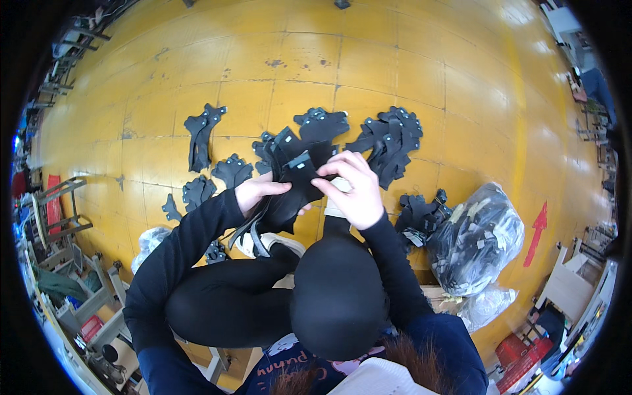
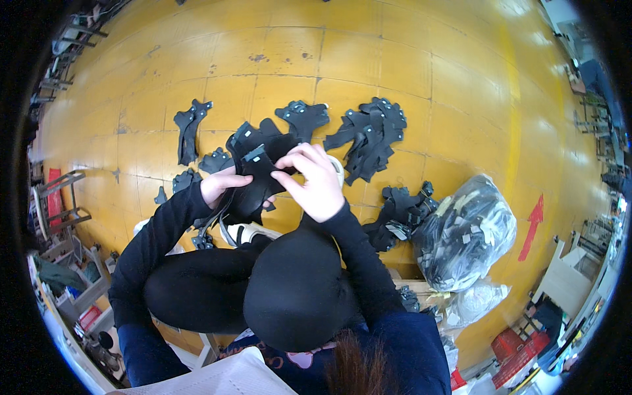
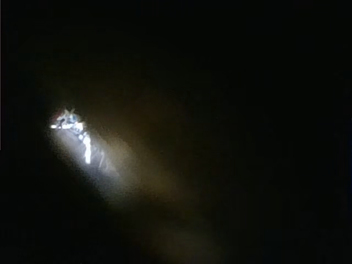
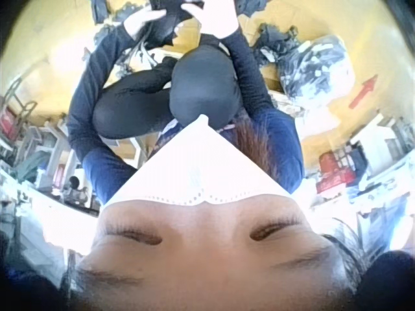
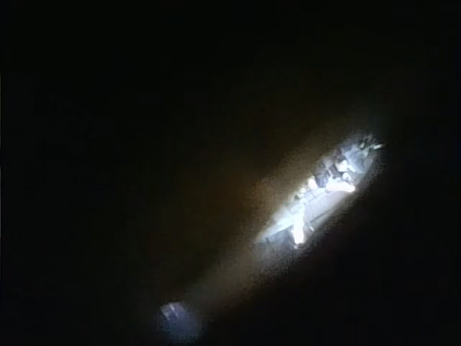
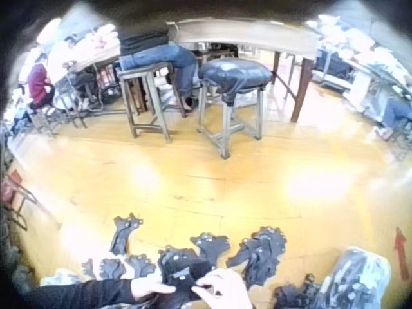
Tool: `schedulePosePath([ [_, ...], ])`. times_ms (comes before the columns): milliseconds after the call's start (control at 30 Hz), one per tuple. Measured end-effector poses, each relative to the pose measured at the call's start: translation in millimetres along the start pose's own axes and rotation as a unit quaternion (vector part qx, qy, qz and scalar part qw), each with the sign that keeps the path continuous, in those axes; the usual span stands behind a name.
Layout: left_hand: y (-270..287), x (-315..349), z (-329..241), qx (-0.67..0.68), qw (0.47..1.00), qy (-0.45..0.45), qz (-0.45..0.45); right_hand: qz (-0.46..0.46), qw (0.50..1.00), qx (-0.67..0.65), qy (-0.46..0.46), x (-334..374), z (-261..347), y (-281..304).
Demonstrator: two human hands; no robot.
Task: The person sits on the floor and sorts black plastic parts, picking them up, inspecting them, and placing them into a plastic bag. The person handles the parts one by one, occasionally stacking them before bagging.
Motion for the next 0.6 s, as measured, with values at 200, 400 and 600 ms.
schedulePosePath([
  [200,-11,1,-9,-0.027,0.998,-0.051,0.01,0.001,0.998,0.001,0.058,-1,5,6],
  [400,1,0,-3,-0.038,0.983,-0.039,-0.175,0.105,0.986,-0.064,0.111,1,29,12],
  [600,11,-4,-4,0.007,0.991,-0.064,-0.116,0.255,0.925,-0.24,0.148,9,51,15],
])
Point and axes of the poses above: each hand's wrist, its own x-axis away from the middle knuckle, its own y-axis out of the back of the hand, z = x × y, the point moved 2 cm from there along -x, towards the middle knuckle, and after that the axes turned 5 degrees about -x, right-handed, at the moved point
